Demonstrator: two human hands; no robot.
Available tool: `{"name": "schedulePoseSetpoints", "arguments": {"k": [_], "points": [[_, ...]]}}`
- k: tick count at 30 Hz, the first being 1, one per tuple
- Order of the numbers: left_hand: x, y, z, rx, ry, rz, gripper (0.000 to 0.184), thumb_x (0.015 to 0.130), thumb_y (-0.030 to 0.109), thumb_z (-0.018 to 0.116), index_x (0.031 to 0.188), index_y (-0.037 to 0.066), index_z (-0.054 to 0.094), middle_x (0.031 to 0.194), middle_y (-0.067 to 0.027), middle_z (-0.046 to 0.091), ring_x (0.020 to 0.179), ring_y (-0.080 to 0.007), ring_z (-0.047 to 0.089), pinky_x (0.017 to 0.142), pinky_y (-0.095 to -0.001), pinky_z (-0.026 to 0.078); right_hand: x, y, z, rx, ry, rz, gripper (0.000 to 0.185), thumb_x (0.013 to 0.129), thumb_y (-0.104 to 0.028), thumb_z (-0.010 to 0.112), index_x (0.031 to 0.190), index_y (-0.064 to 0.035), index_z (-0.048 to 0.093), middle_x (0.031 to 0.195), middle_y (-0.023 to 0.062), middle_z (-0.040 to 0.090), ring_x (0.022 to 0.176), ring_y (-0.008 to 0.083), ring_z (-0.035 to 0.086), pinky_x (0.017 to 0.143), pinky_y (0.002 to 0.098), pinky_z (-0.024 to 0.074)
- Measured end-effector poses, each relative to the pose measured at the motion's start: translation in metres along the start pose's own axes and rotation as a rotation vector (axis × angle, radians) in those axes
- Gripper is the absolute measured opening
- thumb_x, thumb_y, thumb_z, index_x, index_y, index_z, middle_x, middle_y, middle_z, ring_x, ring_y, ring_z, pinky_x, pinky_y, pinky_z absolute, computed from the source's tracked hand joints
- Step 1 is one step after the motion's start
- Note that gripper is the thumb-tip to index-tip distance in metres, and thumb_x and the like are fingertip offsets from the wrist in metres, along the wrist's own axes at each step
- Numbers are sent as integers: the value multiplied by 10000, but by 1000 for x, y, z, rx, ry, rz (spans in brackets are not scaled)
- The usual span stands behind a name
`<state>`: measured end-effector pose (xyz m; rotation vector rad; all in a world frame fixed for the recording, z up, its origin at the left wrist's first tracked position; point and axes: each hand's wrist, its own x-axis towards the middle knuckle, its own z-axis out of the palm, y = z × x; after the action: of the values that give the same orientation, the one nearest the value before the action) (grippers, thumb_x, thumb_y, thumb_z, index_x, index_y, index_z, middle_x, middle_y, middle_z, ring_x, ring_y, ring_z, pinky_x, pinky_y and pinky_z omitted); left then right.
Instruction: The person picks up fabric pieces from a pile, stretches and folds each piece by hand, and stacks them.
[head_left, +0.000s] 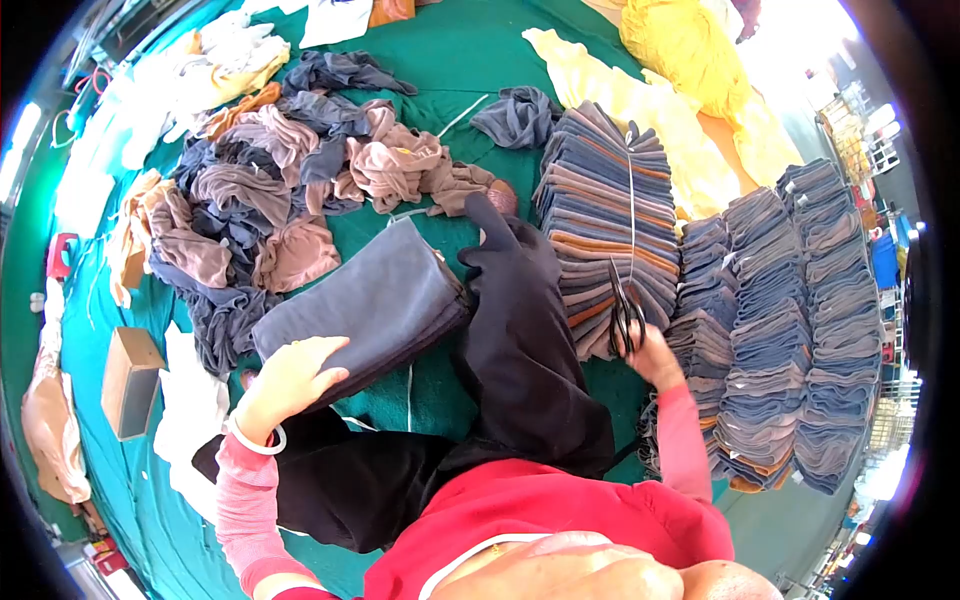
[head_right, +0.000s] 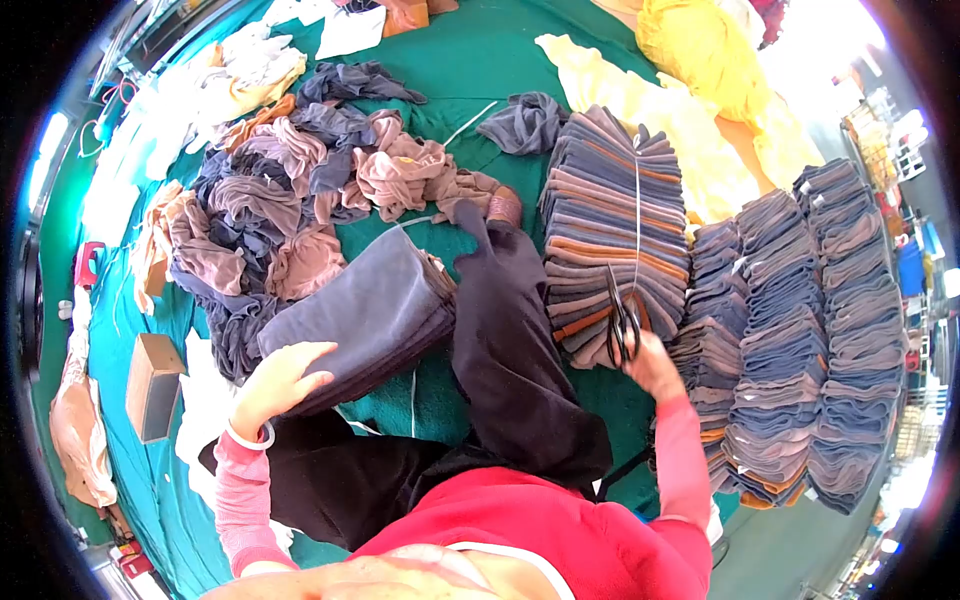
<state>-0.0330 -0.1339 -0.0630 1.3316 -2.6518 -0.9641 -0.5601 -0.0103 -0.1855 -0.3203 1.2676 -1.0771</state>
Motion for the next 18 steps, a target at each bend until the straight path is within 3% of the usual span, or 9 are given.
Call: {"name": "schedulePoseSetpoints", "arguments": {"k": [1,4,5,6,8,9,11,15,18], "points": [[0,0,-1,2,0,10,406,814,242,611,1150,22,554,1129,-149,592,1060,-310,545,907,-370,416,25,-22,22,-83,93,-19,193,794,-70,575,626,-94,482,671,29,527,614,179,523,535,289,416],[-1,-3,-3,40,45,2,399,813,237,609,1147,26,553,1116,-153,596,1032,-317,556,881,-371,434,117,-96,70,-736,-52,-452,261,887,-276,498,773,-75,618,602,-49,507,520,61,426,463,229,311],[-1,-5,-3,54,57,-7,398,813,236,609,1146,26,553,1113,-154,597,1026,-319,559,875,-372,437,153,-129,99,-1418,7,-875,274,896,-285,493,762,-75,607,575,-36,497,524,81,438,472,250,331],[-1,-7,-3,69,87,-9,389,808,226,611,1140,31,554,1087,-159,603,990,-330,568,852,-382,446,201,-160,111,-746,-26,-536,184,893,-211,527,778,-82,592,679,22,557,555,123,485,518,279,397],[0,-2,-7,88,68,-96,382,806,217,614,1140,41,553,1067,-161,607,971,-334,572,839,-390,449,261,-213,182,-88,-24,-611,92,835,-169,627,901,-111,600,920,28,582,691,140,542,611,305,454],[0,0,-8,94,55,-140,379,805,213,615,1140,45,553,1058,-162,609,962,-337,574,832,-394,451,319,-243,188,-160,-90,-766,286,814,-163,647,1080,-129,549,988,25,590,782,152,577,664,307,476],[-4,-7,2,145,137,-65,370,772,192,641,1102,51,550,935,-144,628,843,-319,609,752,-392,476,416,-277,211,-621,289,-1200,237,793,-152,659,1013,-80,608,902,49,633,748,148,610,607,291,506],[-11,-9,6,155,85,-121,397,773,206,644,1125,54,545,939,-153,623,849,-333,600,758,-400,473,380,-216,303,-292,-146,-744,117,781,-127,632,851,-36,655,715,45,642,518,142,569,451,264,446],[-14,-6,5,125,17,-143,424,775,208,642,1152,46,533,981,-175,616,880,-355,588,769,-417,467,362,-161,317,-869,-459,-386,129,778,-154,625,833,-41,655,720,44,638,571,122,593,442,246,428]]}}
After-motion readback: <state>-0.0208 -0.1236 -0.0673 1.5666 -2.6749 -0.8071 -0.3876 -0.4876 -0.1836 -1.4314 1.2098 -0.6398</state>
